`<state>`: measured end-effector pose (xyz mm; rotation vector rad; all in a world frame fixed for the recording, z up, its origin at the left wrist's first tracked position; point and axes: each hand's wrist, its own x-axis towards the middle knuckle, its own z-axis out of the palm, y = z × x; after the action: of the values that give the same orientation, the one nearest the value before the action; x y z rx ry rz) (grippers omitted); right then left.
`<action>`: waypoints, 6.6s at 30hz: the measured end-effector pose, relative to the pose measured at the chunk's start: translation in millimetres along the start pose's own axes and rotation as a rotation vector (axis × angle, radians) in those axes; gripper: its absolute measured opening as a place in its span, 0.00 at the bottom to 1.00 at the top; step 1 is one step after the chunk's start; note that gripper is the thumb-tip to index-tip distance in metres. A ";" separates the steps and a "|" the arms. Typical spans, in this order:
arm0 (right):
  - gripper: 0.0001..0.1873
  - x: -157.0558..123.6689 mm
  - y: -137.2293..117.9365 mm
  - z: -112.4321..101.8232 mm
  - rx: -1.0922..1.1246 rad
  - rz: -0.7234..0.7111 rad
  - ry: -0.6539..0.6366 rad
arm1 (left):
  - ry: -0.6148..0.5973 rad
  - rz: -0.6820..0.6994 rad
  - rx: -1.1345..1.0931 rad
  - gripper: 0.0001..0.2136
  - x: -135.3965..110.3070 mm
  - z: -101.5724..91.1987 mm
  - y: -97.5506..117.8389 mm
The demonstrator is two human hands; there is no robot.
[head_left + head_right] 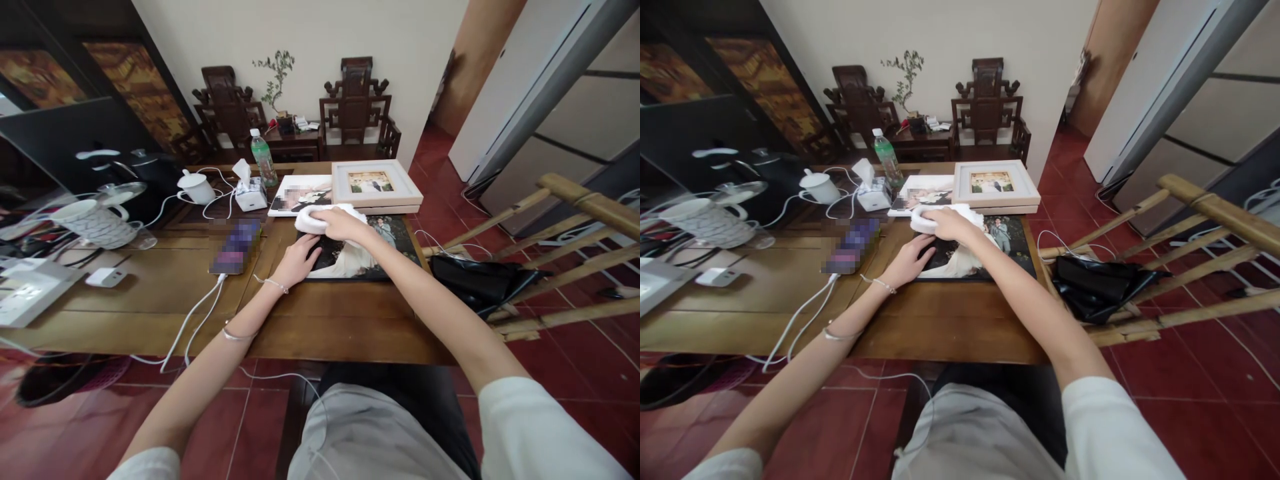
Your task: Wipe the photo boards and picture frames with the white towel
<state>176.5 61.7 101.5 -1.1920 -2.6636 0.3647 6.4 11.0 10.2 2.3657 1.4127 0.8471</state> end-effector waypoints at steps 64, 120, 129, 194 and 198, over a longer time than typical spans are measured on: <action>0.29 -211.0 31.4 -9.9 -0.134 0.027 0.002 | -0.033 -0.090 0.011 0.23 -0.4 0.6 -2.0; 0.39 -168.4 -33.3 33.3 -0.094 -0.004 -0.046 | -0.065 -0.082 0.045 0.24 -0.5 -0.7 -2.6; 0.36 -138.4 -26.3 17.5 -0.110 0.015 -0.061 | -0.072 -0.090 0.038 0.23 -0.3 -0.7 -2.9; 0.31 -54.3 12.3 -3.7 0.054 0.133 0.114 | 0.021 0.044 0.002 0.22 -2.3 1.6 -2.7; 0.26 6.2 -4.4 1.5 0.123 0.051 0.095 | 0.018 0.064 0.010 0.21 -2.0 -0.4 -4.4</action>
<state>168.9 63.3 101.9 -1.2106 -2.4956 0.4618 2.2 11.5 7.6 2.4281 1.3584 0.8822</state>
